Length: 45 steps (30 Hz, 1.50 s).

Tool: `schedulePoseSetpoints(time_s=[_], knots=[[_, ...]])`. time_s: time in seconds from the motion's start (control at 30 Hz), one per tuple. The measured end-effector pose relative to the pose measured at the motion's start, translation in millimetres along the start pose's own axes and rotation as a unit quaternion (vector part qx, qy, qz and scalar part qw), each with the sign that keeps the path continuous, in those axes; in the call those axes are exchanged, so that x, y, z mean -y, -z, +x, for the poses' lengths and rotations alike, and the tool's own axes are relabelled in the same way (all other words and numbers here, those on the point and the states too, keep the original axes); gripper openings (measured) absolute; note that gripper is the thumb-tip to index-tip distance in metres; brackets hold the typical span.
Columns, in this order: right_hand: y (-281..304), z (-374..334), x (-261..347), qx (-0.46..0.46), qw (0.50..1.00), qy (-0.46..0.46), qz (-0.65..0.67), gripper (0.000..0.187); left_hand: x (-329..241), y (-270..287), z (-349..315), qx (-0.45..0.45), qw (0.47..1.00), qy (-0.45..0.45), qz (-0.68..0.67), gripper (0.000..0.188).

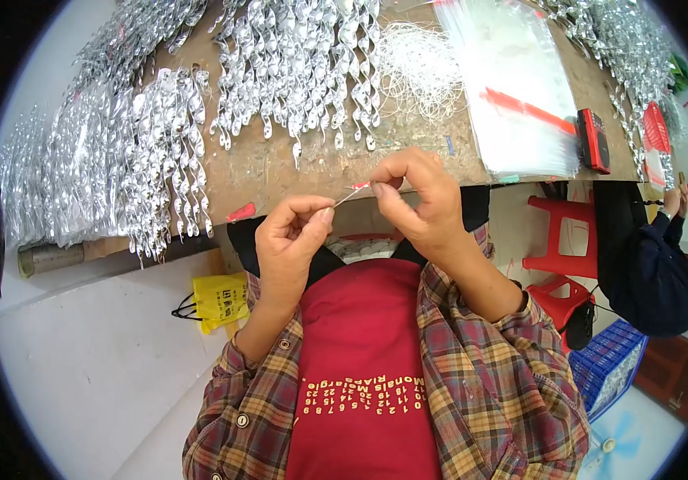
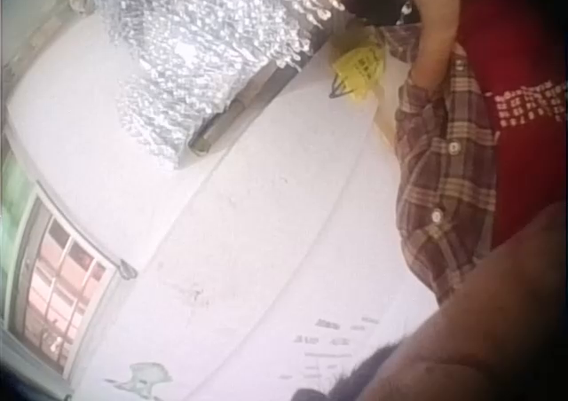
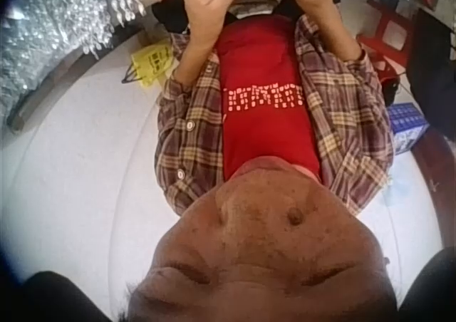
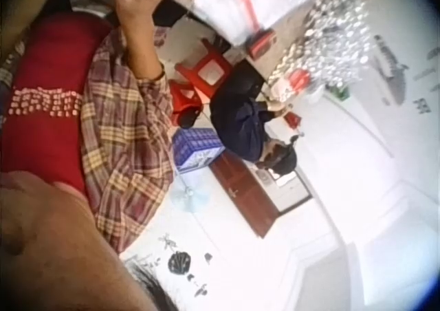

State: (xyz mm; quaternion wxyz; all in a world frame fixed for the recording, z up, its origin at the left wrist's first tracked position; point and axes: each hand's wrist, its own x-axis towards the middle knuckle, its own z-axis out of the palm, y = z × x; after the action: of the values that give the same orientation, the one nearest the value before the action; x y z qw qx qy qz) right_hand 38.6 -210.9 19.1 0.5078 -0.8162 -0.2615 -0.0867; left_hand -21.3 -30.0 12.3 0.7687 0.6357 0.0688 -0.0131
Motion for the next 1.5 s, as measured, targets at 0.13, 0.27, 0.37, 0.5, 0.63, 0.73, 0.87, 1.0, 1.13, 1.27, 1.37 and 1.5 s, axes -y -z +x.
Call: schedulePoseSetpoints(time_s=[0.13, 0.27, 0.37, 0.5, 0.63, 0.73, 0.87, 1.0, 1.13, 1.27, 1.37, 1.5], knots=[[-0.8, 1.1, 10.0, 0.049, 0.998, 0.035, -0.018, 0.008, -7.6, 1.7, 1.1, 0.033, 0.999, 0.022, 0.023, 0.013], [-4.7, -0.5, 6.5, 0.066, 0.997, 0.037, 0.031, 0.007, -9.7, 3.1, 2.1, 0.038, 0.997, 0.060, 0.005, 0.012], [-9.1, -6.7, -0.5, 0.041, 0.970, -0.156, 0.182, 0.013, -8.1, 3.3, 5.0, 0.024, 0.995, 0.081, -0.051, 0.013], [-7.4, -6.9, 1.8, 0.142, 0.956, -0.155, 0.205, 0.022, -8.0, 2.0, 6.7, 0.039, 0.989, 0.096, -0.106, 0.013], [-12.2, -3.1, 9.3, 0.118, 0.933, -0.184, 0.287, 0.019, -12.4, -3.7, 4.6, 0.052, 0.987, 0.083, -0.127, 0.011], [-11.2, 1.0, 5.7, 0.105, 0.970, -0.085, 0.204, 0.011, -5.6, -4.9, 4.9, 0.041, 0.990, 0.086, -0.100, 0.010], [-10.8, 0.7, -1.5, 0.047, 0.993, -0.056, 0.094, 0.005, -8.8, -4.2, 2.9, 0.080, 0.991, 0.074, -0.083, 0.015], [-11.1, 6.0, -12.2, -0.012, 0.996, -0.062, 0.057, 0.007, -7.0, 2.9, 5.5, 0.210, 0.965, 0.153, -0.038, 0.020], [0.6, 16.6, -25.2, -0.115, 0.984, -0.112, 0.080, 0.006, 7.7, -0.1, -2.7, 0.214, 0.964, 0.100, -0.121, 0.024], [36.8, 30.5, -37.3, -0.228, 0.950, -0.116, 0.180, 0.009, 22.6, 21.4, -3.8, 0.178, 0.975, 0.026, 0.130, 0.027], [29.2, 30.9, -39.0, -0.211, 0.947, -0.129, 0.203, 0.013, 5.4, 42.2, 3.1, 0.040, 0.928, -0.144, 0.341, 0.021], [18.6, 6.9, -38.1, -0.130, 0.956, -0.159, 0.210, 0.018, -44.2, 89.2, 41.0, -0.266, 0.913, -0.114, 0.288, 0.025]])
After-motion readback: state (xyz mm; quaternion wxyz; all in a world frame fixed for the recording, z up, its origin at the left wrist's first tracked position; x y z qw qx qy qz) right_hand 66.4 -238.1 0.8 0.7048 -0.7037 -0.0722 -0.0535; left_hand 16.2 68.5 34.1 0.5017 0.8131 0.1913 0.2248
